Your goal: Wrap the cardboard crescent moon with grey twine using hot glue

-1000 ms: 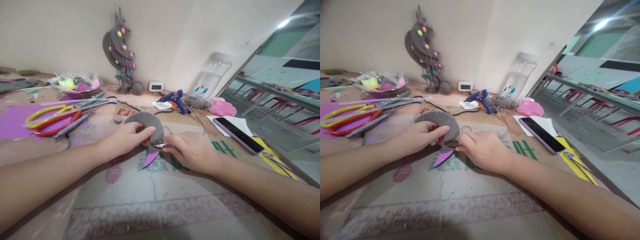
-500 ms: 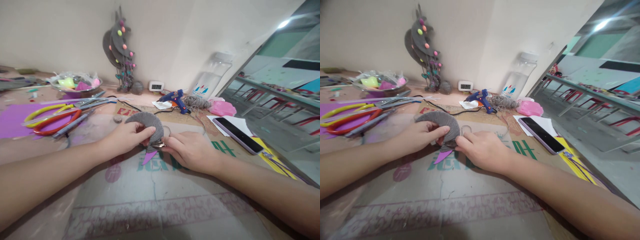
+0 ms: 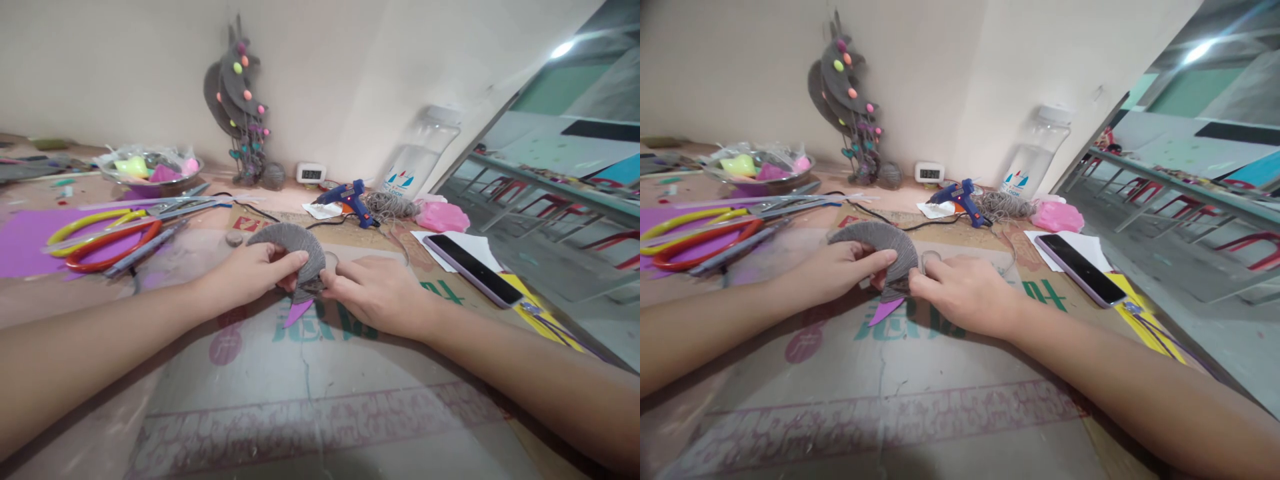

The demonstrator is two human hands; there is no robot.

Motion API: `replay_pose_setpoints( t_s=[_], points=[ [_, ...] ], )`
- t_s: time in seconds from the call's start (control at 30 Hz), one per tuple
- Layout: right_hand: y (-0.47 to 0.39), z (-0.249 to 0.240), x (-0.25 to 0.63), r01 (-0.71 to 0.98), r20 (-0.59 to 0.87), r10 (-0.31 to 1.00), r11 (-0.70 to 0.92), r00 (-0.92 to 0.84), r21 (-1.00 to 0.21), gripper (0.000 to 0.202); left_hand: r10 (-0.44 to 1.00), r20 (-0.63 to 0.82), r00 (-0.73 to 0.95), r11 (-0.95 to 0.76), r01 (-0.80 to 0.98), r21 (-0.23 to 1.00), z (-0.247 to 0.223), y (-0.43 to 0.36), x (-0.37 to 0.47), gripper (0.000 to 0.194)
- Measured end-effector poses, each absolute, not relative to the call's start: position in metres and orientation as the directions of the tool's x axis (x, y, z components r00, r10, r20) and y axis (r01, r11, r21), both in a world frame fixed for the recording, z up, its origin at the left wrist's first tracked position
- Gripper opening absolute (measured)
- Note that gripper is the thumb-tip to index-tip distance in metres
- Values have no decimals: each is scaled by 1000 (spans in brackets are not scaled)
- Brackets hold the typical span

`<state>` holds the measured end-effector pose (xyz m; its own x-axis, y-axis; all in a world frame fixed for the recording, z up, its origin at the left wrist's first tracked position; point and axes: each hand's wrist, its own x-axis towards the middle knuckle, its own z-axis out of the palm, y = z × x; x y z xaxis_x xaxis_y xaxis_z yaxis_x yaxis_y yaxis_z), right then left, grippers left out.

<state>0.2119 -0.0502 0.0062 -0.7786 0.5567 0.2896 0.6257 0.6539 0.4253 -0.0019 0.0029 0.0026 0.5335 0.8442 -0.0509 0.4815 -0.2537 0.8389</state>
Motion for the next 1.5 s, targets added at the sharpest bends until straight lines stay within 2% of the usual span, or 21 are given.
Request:
replay_pose_setpoints(
  t_s=[0.17, 0.43, 0.57, 0.63, 0.77, 0.83, 1.13, 1.3, 1.5],
  points=[
    [-49, 10, 209, 648, 312, 568, 662, -761, 377, 32, 824, -61, 563, -185, 369, 911, 3, 3, 0, 40],
    [-49, 8, 212, 627, 325, 536, 672, -779, 395, 19, 828, -62, 557, -159, 340, 927, 8, 1, 1, 40],
    [-49, 5, 212, 628, 320, 540, 673, -778, 391, 18, 839, -64, 540, -159, 355, 921, 7, 1, 2, 40],
    [-49, 3, 211, 647, 352, 547, 688, -760, 329, 23, 837, -59, 545, -169, 360, 918, 5, 2, 2, 40],
    [-52, 2, 212, 722, 471, 601, 682, -645, 119, 27, 836, -41, 547, -194, 365, 910, 3, 2, 1, 42],
    [-53, 3, 212, 737, 473, 623, 671, -623, 87, 26, 839, -38, 543, -205, 380, 902, 3, 2, 1, 42],
    [-55, 4, 214, 662, 415, 549, 720, -726, 207, 26, 844, -26, 536, -236, 414, 879, 3, 0, -1, 42],
    [-57, 8, 211, 660, 460, 523, 721, -718, 210, 29, 846, -30, 532, -251, 447, 859, 3, 0, -1, 43],
    [-55, 6, 210, 652, 489, 500, 729, -715, 209, 24, 854, -34, 519, -255, 474, 843, 5, -1, 0, 43]
  ],
)
